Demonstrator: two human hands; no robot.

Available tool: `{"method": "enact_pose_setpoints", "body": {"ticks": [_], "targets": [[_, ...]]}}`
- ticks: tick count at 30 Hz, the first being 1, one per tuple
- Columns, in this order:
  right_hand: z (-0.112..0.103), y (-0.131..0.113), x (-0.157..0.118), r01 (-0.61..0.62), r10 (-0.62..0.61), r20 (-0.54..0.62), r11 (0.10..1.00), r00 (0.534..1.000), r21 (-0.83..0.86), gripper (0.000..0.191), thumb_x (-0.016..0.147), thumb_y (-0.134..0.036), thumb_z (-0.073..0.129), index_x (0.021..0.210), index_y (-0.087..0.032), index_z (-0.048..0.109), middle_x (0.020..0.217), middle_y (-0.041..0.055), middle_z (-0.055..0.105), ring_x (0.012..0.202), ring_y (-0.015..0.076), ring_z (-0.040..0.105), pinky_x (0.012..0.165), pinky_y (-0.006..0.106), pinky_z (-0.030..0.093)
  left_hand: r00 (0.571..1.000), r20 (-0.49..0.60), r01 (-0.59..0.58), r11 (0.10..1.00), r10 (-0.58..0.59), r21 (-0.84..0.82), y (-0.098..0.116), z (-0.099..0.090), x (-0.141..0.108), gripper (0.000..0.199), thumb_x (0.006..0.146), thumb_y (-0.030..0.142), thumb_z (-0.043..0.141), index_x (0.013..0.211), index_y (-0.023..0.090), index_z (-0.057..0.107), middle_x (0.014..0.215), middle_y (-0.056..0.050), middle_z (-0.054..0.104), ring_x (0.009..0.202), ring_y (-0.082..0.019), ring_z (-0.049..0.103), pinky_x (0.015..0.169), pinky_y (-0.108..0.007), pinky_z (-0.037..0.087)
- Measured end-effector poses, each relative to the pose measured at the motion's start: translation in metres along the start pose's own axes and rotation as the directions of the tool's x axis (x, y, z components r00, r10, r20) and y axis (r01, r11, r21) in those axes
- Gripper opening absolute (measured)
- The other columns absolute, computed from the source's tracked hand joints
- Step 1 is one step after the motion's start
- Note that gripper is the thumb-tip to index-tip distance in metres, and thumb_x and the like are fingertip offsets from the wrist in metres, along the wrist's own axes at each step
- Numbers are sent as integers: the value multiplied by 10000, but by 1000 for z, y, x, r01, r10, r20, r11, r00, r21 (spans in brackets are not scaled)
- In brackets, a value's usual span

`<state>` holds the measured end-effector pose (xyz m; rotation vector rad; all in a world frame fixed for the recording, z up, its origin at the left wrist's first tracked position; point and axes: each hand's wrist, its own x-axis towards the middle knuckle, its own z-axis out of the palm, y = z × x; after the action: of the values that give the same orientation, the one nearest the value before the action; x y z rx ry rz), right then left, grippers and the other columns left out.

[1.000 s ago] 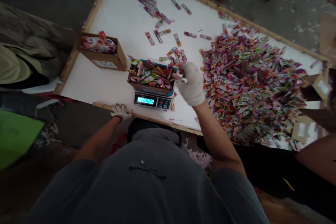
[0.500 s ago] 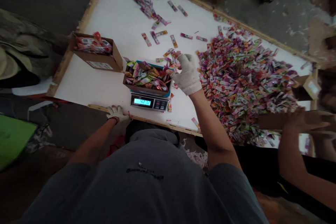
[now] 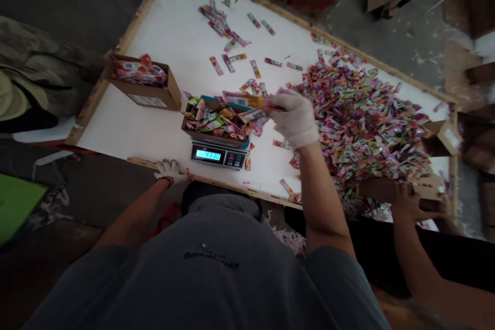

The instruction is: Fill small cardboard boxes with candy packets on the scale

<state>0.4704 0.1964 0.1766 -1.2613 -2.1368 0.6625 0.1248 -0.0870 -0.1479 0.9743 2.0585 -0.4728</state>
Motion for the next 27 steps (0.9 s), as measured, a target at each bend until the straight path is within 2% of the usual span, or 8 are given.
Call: {"method": "enact_pose_setpoints", "body": {"ticks": [2, 4, 6, 8, 13, 19, 23, 27], "targets": [[-45, 4, -18, -58, 42, -126, 990, 991, -130, 152, 834, -104, 863, 791, -246, 827, 901, 49, 796, 858, 220, 703, 827, 387, 585, 1000, -23, -13, 1000, 12, -23, 0, 4, 1, 1429, 871, 797, 767, 1980, 54, 257, 2040, -365, -24, 1897, -629, -80, 1452, -861, 205], [-84, 9, -33, -186, 114, -231, 929, 966, -319, 239, 782, -47, 888, 716, -256, 791, 828, 48, 756, 822, 220, 676, 811, 401, 540, 999, -20, -26, 999, 26, -32, -1, 7, 3, 1437, 867, 792, 785, 1977, 45, 261, 2040, -361, -29, 1891, -639, -95, 1457, -850, 204], [-110, 15, -45, -334, 204, -306, 818, 930, -469, 329, 752, -15, 904, 640, -264, 721, 725, 26, 667, 762, 214, 612, 788, 415, 489, 999, -10, -31, 999, 31, -24, -2, 9, 5, 1457, 860, 802, 804, 1978, 46, 254, 2043, -354, -31, 1885, -648, -103, 1463, -835, 210], [-124, 22, -55, -436, 281, -346, 709, 895, -553, 409, 725, -1, 913, 589, -267, 633, 668, 9, 588, 725, 209, 544, 780, 423, 458, 1000, -7, -27, 1000, 27, -10, -2, 8, 6, 1474, 859, 822, 809, 1982, 54, 243, 2045, -351, -38, 1887, -644, -104, 1462, -831, 218], [-125, 41, -72, -443, 287, -339, 632, 896, -636, 415, 731, -80, 895, 604, -276, 552, 687, 22, 563, 758, 233, 533, 779, 411, 442, 1000, 16, -22, 1000, 22, -12, 0, 3, 3, 1478, 872, 822, 800, 1985, 42, 218, 2033, -376, -58, 1891, -648, -56, 1430, -879, 242], [-126, 61, -77, -347, 200, -287, 622, 937, -702, 158, 785, -207, 786, 687, -267, 677, 692, 34, 537, 761, 261, 516, 734, 375, 384, 1000, 10, -23, 1000, 23, 7, 1, 1, 2, 1482, 868, 842, 765, 1988, 43, 211, 2043, -354, -48, 1889, -650, -66, 1434, -871, 250], [-129, 70, -72, -367, 274, -251, 575, 928, -731, 114, 790, -185, 734, 695, -244, 708, 694, 46, 516, 763, 262, 474, 744, 386, 384, 999, 37, -3, 1000, 2, 8, 2, 2, 5, 1515, 845, 885, 749, 2000, 73, 200, 2057, -314, -74, 1893, -618, -137, 1449, -868, 238], [-128, 76, -66, -354, 297, -218, 561, 930, -748, 80, 805, -211, 745, 728, -228, 735, 709, 42, 496, 774, 254, 445, 741, 380, 356, 1000, 22, -3, 1000, 2, 14, 5, 2, -5, 1481, 865, 832, 759, 1999, 64, 196, 2056, -310, -82, 1901, -597, -137, 1462, -847, 232]]}}
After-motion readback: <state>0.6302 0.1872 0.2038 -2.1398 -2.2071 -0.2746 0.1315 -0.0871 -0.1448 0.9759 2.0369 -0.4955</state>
